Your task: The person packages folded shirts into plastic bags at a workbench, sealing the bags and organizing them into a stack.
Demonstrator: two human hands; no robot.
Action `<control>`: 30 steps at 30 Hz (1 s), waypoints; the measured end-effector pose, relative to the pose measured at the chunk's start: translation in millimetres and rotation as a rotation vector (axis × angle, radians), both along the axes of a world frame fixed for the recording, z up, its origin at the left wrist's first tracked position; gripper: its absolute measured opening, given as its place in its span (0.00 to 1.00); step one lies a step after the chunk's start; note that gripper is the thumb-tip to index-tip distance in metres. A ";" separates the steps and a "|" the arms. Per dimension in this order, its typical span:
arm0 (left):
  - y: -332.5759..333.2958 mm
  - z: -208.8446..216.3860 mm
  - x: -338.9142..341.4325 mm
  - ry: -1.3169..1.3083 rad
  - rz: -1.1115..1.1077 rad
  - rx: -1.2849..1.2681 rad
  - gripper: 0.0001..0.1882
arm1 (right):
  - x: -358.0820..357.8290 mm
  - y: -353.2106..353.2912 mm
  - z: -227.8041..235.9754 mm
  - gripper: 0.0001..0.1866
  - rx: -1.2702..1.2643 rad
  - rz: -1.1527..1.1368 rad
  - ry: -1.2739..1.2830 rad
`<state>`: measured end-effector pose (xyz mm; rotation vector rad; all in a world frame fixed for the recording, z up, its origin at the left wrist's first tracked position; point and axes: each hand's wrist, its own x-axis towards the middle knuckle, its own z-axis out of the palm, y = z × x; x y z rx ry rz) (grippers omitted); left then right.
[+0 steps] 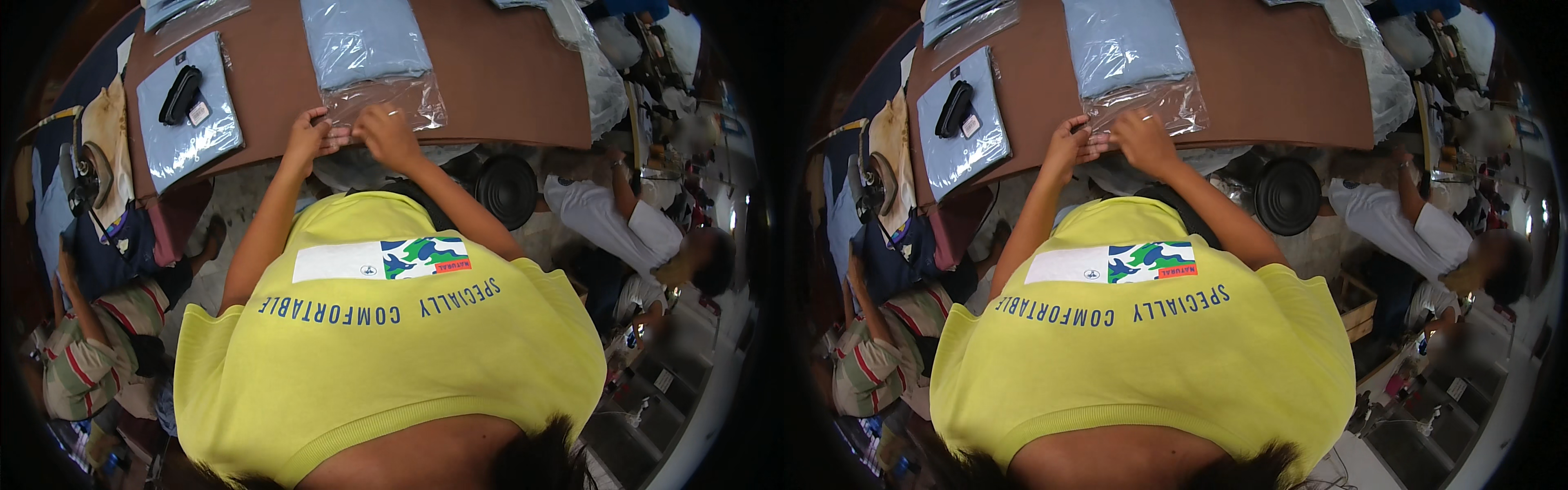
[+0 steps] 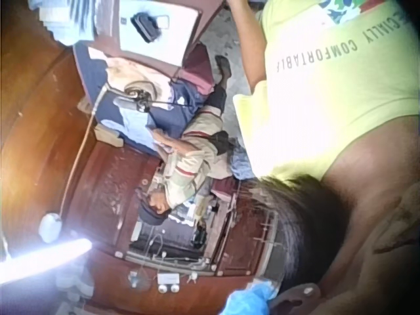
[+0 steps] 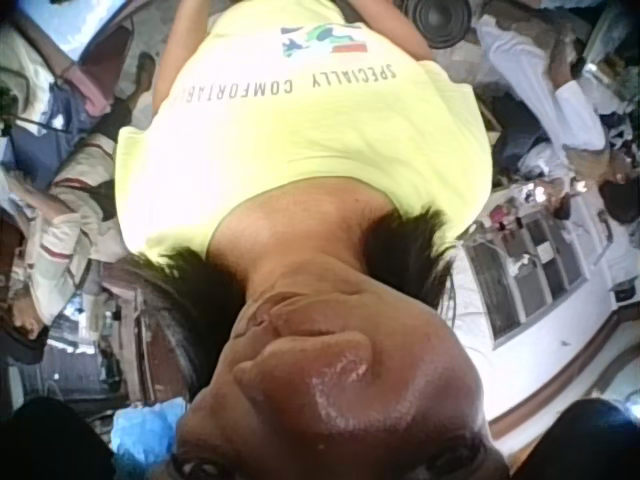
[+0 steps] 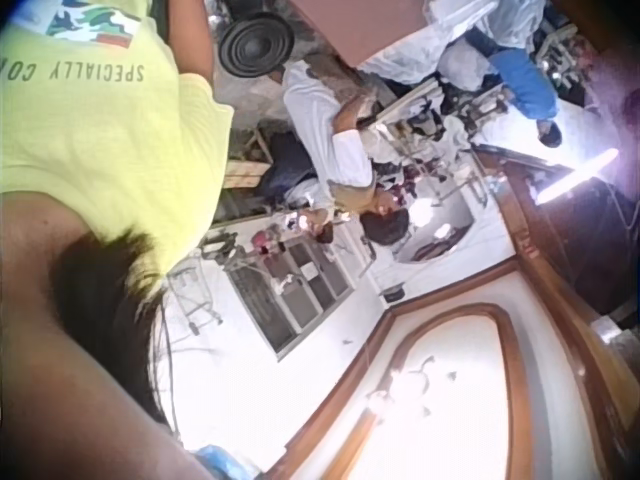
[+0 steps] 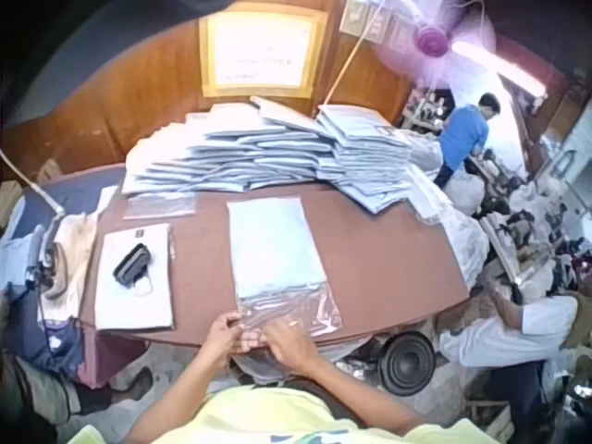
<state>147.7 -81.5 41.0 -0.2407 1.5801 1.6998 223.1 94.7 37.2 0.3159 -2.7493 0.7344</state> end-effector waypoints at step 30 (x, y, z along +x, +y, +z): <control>108.9 -0.3 -68.5 1.394 -0.397 -0.421 0.04 | -84.4 74.5 -28.0 0.08 0.312 -0.746 0.242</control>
